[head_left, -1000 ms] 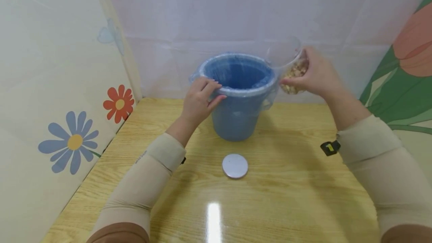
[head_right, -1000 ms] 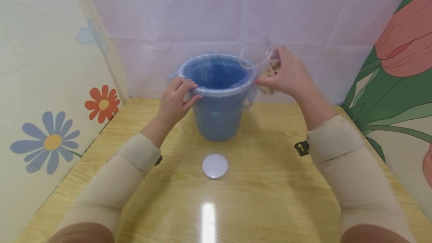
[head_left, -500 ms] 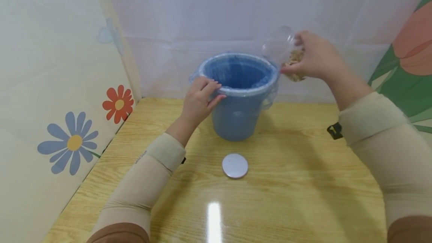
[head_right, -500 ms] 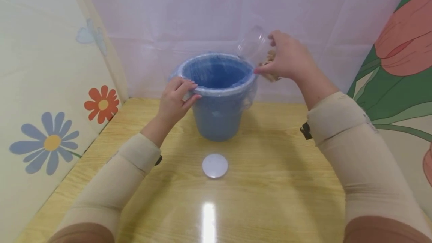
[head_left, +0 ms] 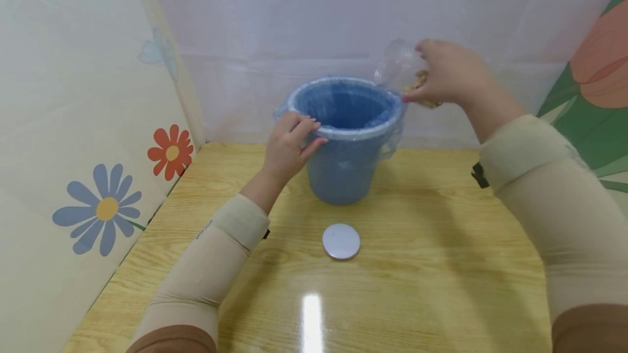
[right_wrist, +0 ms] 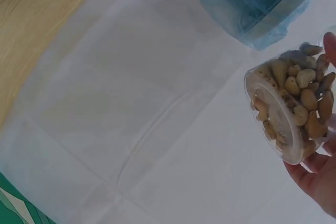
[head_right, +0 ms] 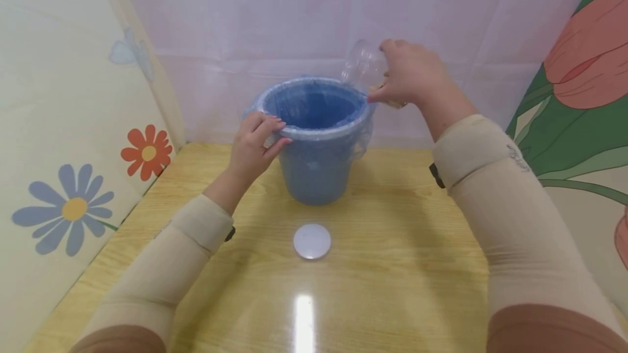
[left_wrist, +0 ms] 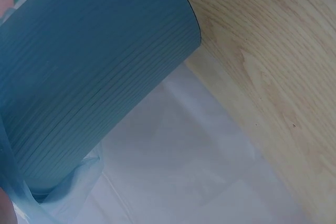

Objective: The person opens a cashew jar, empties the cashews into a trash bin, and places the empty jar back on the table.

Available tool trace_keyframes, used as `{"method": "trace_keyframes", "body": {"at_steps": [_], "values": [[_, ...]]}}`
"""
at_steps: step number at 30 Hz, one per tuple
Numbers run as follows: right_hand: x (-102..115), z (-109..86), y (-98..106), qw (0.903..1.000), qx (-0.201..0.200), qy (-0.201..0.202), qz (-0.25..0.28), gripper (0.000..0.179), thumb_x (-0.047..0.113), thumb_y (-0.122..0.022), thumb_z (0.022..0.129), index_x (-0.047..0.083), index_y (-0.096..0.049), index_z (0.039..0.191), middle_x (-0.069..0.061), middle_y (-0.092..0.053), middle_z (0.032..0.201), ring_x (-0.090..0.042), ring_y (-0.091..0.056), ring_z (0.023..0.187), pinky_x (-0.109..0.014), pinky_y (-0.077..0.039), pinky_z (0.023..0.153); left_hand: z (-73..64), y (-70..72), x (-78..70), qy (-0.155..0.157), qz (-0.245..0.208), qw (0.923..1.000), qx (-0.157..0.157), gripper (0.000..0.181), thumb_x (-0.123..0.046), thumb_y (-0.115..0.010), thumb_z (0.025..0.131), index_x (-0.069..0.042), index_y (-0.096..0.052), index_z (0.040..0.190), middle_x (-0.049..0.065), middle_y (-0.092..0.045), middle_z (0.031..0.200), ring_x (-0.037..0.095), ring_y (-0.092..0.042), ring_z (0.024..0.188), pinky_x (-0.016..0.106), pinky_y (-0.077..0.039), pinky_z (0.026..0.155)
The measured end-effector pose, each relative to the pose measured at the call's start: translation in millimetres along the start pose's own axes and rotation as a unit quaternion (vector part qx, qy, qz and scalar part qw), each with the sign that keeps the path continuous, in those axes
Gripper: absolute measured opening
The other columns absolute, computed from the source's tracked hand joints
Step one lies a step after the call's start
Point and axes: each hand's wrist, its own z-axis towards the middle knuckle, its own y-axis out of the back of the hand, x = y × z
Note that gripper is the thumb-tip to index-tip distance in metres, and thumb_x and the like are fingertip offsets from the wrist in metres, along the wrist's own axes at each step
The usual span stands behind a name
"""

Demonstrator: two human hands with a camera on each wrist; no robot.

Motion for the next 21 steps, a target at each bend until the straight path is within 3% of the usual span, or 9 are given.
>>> {"method": "trace_keyframes", "body": {"at_steps": [12, 21], "values": [[12, 8.5, -5, 0.9927, 0.013, 0.034, -0.115, 0.116, 0.065, -0.068, 0.064, -0.002, -0.015, 0.143, -0.031, -0.029, 0.137, -0.051, -0.032, 0.118, -0.063, -0.025, 0.098, -0.6, 0.2, 0.4, 0.000, -0.006, 1.0000, -0.005, 0.031, -0.025, -0.075, 0.075, -0.004, -0.064, 0.094, 0.013, -0.058, 0.090, 0.029, -0.054, 0.088, 0.039, -0.043, 0.083], [15, 8.9, -3, 0.9862, 0.012, 0.049, -0.158, 0.110, 0.060, -0.070, 0.066, -0.004, -0.019, 0.140, -0.032, -0.035, 0.131, -0.050, -0.035, 0.115, -0.061, -0.027, 0.097, -0.9, 0.3, -1.5, 0.005, -0.003, 1.0000, 0.001, 0.029, -0.024, -0.074, 0.077, -0.003, -0.064, 0.095, 0.013, -0.058, 0.091, 0.029, -0.054, 0.088, 0.039, -0.043, 0.084]]}}
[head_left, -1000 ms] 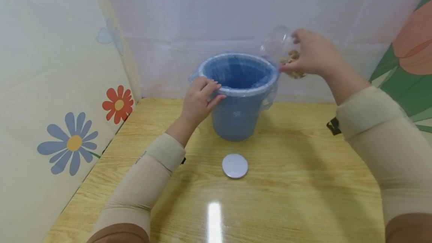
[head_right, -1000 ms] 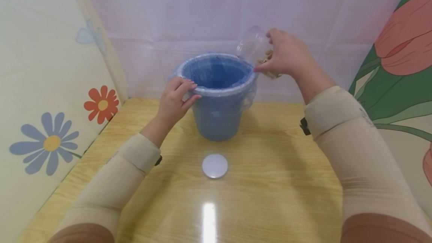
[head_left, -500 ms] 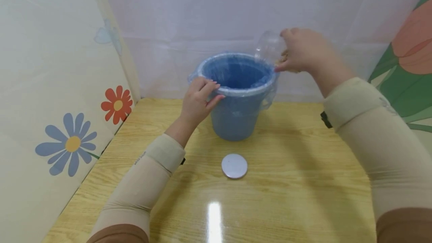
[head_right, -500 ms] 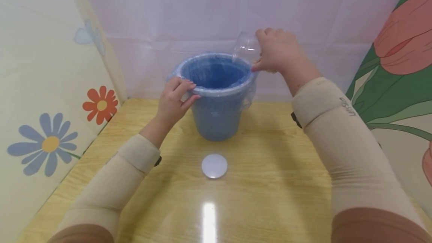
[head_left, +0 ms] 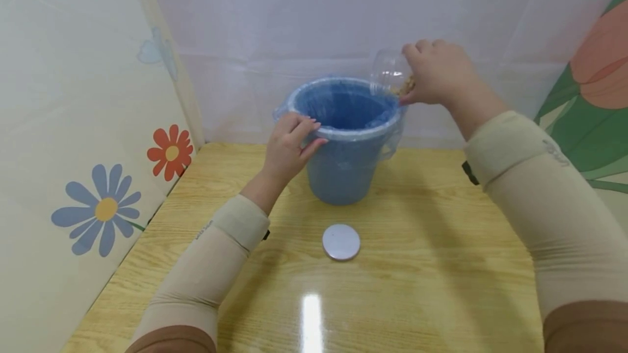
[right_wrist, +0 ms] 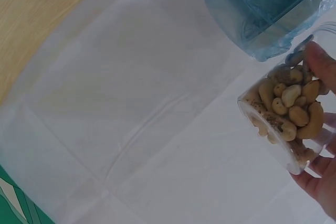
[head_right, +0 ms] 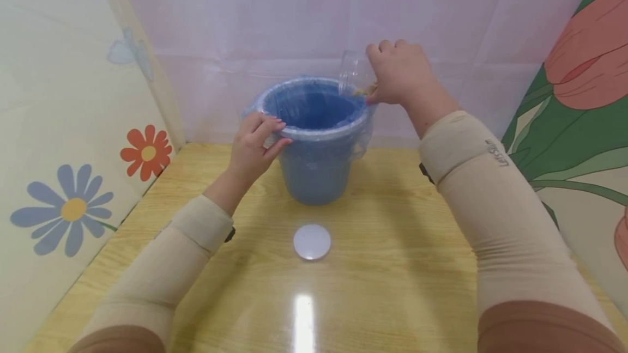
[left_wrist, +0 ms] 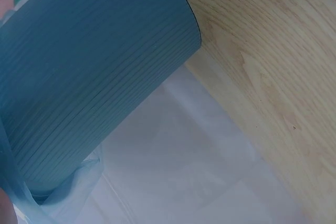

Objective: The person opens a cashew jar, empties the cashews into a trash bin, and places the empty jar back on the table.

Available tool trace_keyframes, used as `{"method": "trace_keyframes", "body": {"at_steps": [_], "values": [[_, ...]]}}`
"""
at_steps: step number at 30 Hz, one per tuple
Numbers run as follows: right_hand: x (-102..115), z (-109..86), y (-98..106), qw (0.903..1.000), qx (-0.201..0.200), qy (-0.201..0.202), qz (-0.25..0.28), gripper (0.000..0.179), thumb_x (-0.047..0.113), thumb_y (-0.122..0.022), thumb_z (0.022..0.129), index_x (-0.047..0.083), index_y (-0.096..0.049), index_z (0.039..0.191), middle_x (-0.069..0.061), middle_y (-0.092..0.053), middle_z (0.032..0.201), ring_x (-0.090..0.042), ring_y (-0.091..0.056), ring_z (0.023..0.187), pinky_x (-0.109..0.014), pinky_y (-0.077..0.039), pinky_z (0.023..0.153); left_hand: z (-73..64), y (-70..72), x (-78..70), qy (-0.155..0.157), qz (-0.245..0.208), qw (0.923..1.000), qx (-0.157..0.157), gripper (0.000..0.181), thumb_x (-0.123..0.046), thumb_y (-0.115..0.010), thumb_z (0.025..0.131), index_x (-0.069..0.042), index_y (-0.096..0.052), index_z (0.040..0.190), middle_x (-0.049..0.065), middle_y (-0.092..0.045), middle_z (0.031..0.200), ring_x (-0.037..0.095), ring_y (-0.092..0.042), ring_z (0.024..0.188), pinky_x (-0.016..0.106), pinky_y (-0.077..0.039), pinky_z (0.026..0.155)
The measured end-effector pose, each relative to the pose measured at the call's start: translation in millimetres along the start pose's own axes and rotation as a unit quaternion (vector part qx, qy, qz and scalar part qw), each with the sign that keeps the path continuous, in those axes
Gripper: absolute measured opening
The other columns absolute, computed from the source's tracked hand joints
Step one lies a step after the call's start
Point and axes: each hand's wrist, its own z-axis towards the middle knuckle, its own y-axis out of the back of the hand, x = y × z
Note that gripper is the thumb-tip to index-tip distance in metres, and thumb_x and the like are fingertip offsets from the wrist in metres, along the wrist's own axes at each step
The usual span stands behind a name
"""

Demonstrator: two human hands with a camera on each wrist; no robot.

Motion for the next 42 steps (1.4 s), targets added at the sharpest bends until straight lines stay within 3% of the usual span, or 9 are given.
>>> {"method": "trace_keyframes", "body": {"at_steps": [13, 24, 42], "values": [[1.5, 3.0, -1.2, 0.9992, -0.006, 0.020, -0.034, 0.105, 0.057, -0.071, 0.068, -0.003, -0.022, 0.140, -0.030, -0.035, 0.132, -0.050, -0.036, 0.114, -0.063, -0.031, 0.092, 0.0, -1.2, 0.0, 0.001, -0.003, 1.0000, -0.003, 0.030, -0.024, -0.074, 0.076, -0.003, -0.064, 0.095, 0.013, -0.058, 0.091, 0.029, -0.054, 0.088, 0.038, -0.043, 0.084], [8.8, 2.2, -2.1, 0.9968, -0.034, 0.048, -0.055, 0.095, 0.046, -0.075, 0.068, -0.001, -0.028, 0.136, -0.028, -0.039, 0.128, -0.048, -0.039, 0.109, -0.063, -0.033, 0.089, -0.1, -0.9, -0.9, 0.003, -0.006, 1.0000, -0.005, 0.029, -0.023, -0.074, 0.076, -0.003, -0.064, 0.095, 0.013, -0.058, 0.091, 0.029, -0.054, 0.088, 0.038, -0.043, 0.083], [9.1, 2.0, -6.7, 0.9959, -0.039, 0.045, -0.068, 0.092, 0.045, -0.077, 0.067, -0.001, -0.031, 0.133, -0.027, -0.040, 0.127, -0.047, -0.038, 0.110, -0.062, -0.032, 0.091, 0.0, -1.9, -1.8, 0.005, -0.010, 0.9999, -0.007, 0.029, -0.023, -0.074, 0.076, -0.003, -0.065, 0.094, 0.013, -0.058, 0.091, 0.029, -0.054, 0.089, 0.038, -0.043, 0.084]]}}
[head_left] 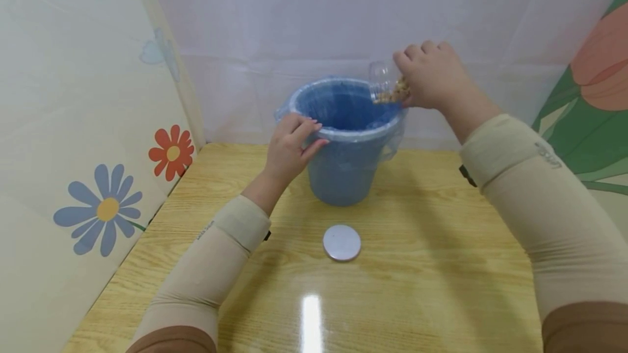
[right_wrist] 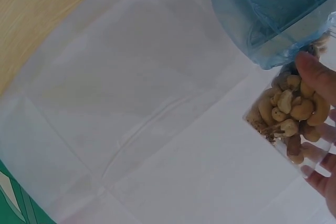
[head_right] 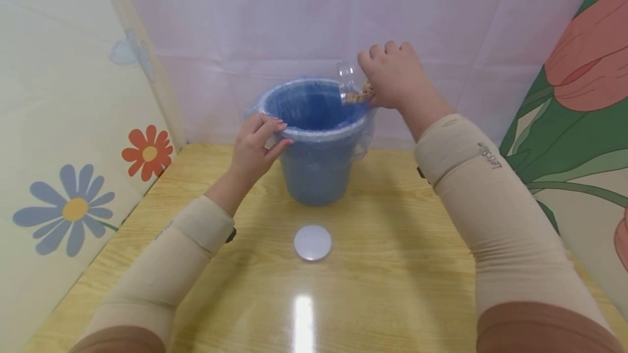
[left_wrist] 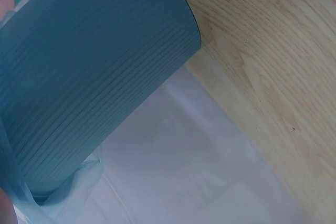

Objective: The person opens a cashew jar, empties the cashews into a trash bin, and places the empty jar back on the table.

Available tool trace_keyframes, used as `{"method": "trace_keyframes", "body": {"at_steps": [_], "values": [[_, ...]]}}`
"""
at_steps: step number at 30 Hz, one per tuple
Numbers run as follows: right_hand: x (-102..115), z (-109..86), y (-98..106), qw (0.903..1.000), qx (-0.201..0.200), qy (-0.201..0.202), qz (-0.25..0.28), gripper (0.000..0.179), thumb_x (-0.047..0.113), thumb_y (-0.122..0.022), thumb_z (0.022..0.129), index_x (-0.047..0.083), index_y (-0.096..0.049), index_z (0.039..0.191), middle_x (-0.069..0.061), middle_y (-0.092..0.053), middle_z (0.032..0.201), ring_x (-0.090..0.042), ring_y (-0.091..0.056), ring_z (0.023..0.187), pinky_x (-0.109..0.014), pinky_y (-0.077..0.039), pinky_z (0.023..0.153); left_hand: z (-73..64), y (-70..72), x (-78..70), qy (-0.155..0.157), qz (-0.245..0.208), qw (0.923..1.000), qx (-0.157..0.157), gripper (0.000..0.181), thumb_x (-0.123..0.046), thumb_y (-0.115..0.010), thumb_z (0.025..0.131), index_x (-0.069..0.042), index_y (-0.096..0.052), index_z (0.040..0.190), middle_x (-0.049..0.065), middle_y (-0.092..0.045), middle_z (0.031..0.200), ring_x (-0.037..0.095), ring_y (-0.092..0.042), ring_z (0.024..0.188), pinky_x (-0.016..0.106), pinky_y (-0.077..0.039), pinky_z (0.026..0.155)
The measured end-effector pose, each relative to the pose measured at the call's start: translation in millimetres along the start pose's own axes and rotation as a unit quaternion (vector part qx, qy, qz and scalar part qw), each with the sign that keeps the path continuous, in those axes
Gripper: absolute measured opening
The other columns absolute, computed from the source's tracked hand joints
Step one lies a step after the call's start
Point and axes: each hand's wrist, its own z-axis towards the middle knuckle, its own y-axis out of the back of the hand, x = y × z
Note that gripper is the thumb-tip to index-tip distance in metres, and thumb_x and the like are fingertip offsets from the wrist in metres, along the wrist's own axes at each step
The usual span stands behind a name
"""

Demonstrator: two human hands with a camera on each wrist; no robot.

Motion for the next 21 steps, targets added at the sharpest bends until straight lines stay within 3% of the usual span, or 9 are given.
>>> {"method": "trace_keyframes", "body": {"at_steps": [21], "values": [[0.8, 0.1, -3.2, 0.9997, -0.019, 0.015, -0.005, 0.090, 0.042, -0.076, 0.069, -0.001, -0.031, 0.134, -0.027, -0.040, 0.126, -0.047, -0.039, 0.110, -0.061, -0.032, 0.091, 0.8, 0.9, -0.4, -0.003, 0.001, 1.0000, -0.002, 0.029, -0.023, -0.075, 0.076, -0.003, -0.064, 0.094, 0.013, -0.058, 0.091, 0.029, -0.054, 0.088, 0.038, -0.044, 0.083]]}}
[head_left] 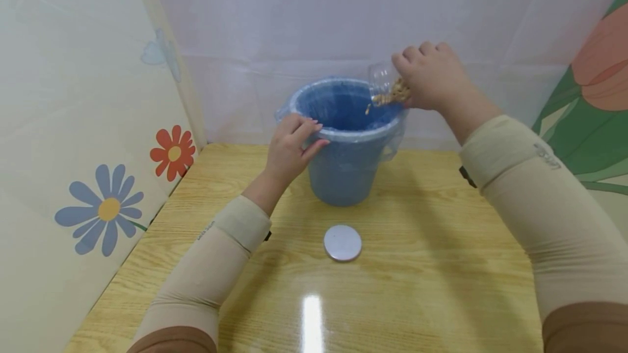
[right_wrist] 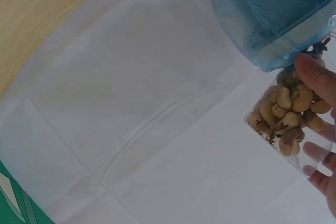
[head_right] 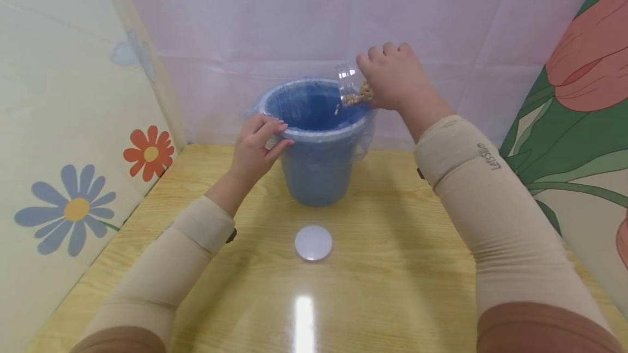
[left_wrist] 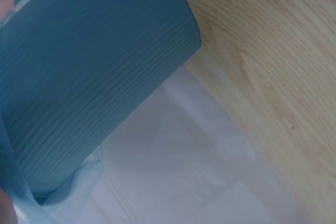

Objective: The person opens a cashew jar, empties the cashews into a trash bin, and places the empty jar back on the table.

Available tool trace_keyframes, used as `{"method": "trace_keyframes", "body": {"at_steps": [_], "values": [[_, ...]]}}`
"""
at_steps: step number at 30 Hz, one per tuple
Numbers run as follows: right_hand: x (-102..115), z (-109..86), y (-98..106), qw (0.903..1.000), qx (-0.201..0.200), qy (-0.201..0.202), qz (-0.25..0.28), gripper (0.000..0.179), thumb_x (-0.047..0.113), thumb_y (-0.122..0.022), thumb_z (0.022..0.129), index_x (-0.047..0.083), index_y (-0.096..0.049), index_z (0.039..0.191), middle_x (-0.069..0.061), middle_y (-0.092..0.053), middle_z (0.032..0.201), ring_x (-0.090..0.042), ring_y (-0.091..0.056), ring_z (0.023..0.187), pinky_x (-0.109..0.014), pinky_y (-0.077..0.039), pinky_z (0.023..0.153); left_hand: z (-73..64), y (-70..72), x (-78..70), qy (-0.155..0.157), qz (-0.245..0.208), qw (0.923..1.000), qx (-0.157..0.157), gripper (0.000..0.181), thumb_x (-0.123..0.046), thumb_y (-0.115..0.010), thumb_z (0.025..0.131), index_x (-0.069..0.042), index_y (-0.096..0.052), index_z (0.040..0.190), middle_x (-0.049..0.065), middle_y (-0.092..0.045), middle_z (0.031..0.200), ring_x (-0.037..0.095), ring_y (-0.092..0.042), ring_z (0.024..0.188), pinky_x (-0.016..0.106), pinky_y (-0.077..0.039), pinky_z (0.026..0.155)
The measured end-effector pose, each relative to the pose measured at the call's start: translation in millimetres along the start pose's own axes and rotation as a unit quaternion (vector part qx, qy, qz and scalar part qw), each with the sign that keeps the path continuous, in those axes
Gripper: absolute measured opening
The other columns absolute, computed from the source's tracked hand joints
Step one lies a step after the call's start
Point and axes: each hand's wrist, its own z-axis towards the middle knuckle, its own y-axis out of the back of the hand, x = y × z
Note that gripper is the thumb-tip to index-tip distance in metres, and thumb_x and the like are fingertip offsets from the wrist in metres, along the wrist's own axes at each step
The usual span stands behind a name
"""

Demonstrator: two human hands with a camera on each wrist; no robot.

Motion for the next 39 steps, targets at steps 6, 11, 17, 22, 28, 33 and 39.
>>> {"method": "trace_keyframes", "body": {"at_steps": [6, 11, 17, 22, 28, 33, 39], "values": [[0.3, -0.4, -0.2, 1.0000, -0.007, 0.004, -0.006, 0.090, 0.041, -0.077, 0.068, -0.001, -0.032, 0.133, -0.027, -0.041, 0.126, -0.047, -0.039, 0.109, -0.061, -0.033, 0.091, 0.0, 0.2, 0.5, 0.000, -0.002, 1.0000, -0.001, 0.029, -0.023, -0.075, 0.075, -0.003, -0.064, 0.093, 0.013, -0.058, 0.090, 0.029, -0.054, 0.088, 0.038, -0.044, 0.083], [0.7, -0.9, 0.5, 0.9998, -0.009, 0.011, -0.012, 0.090, 0.041, -0.078, 0.067, -0.001, -0.032, 0.133, -0.027, -0.041, 0.126, -0.047, -0.039, 0.109, -0.061, -0.032, 0.091, -0.3, 0.1, 1.2, -0.001, -0.007, 1.0000, -0.003, 0.028, -0.022, -0.075, 0.075, -0.003, -0.065, 0.093, 0.013, -0.058, 0.090, 0.029, -0.054, 0.088, 0.037, -0.044, 0.083], [0.7, -0.5, -0.4, 0.9996, -0.006, 0.017, -0.020, 0.091, 0.041, -0.078, 0.067, -0.001, -0.032, 0.133, -0.028, -0.040, 0.127, -0.047, -0.039, 0.111, -0.061, -0.032, 0.093, -0.8, 0.5, 1.4, -0.002, -0.007, 1.0000, -0.003, 0.029, -0.022, -0.075, 0.075, -0.003, -0.065, 0.094, 0.013, -0.058, 0.091, 0.029, -0.054, 0.087, 0.038, -0.044, 0.083], [1.0, 0.2, -0.3, 0.9993, -0.021, 0.022, -0.022, 0.088, 0.039, -0.079, 0.066, -0.001, -0.034, 0.130, -0.027, -0.042, 0.126, -0.047, -0.040, 0.110, -0.060, -0.032, 0.092, -0.6, 0.6, 1.4, 0.001, -0.008, 1.0000, -0.002, 0.028, -0.022, -0.075, 0.075, -0.003, -0.065, 0.094, 0.013, -0.058, 0.091, 0.029, -0.054, 0.087, 0.037, -0.044, 0.083], [2.0, 0.1, 0.2, 0.9988, -0.029, 0.023, -0.033, 0.084, 0.036, -0.080, 0.065, -0.001, -0.036, 0.127, -0.027, -0.043, 0.124, -0.046, -0.041, 0.109, -0.060, -0.033, 0.092, 0.3, 0.7, 0.8, 0.003, -0.011, 0.9999, -0.002, 0.028, -0.022, -0.075, 0.075, -0.003, -0.066, 0.093, 0.013, -0.058, 0.090, 0.028, -0.054, 0.087, 0.038, -0.044, 0.082], [2.1, 0.5, 0.3, 0.9990, -0.024, 0.023, -0.029, 0.083, 0.035, -0.079, 0.066, 0.000, -0.035, 0.127, -0.027, -0.042, 0.125, -0.046, -0.040, 0.110, -0.060, -0.033, 0.092, 0.2, 0.8, 0.4, 0.003, -0.010, 0.9999, 0.000, 0.028, -0.022, -0.075, 0.075, -0.003, -0.066, 0.093, 0.013, -0.058, 0.090, 0.028, -0.054, 0.086, 0.038, -0.044, 0.082], [3.0, 1.6, -1.8, 0.9998, -0.007, 0.010, -0.014, 0.089, 0.037, -0.078, 0.068, 0.000, -0.031, 0.134, -0.027, -0.038, 0.130, -0.047, -0.037, 0.114, -0.061, -0.029, 0.095, 0.4, 0.7, 0.1, 0.004, -0.011, 0.9999, 0.001, 0.028, -0.022, -0.075, 0.075, -0.003, -0.066, 0.093, 0.013, -0.059, 0.091, 0.028, -0.054, 0.087, 0.037, -0.044, 0.082]]}}
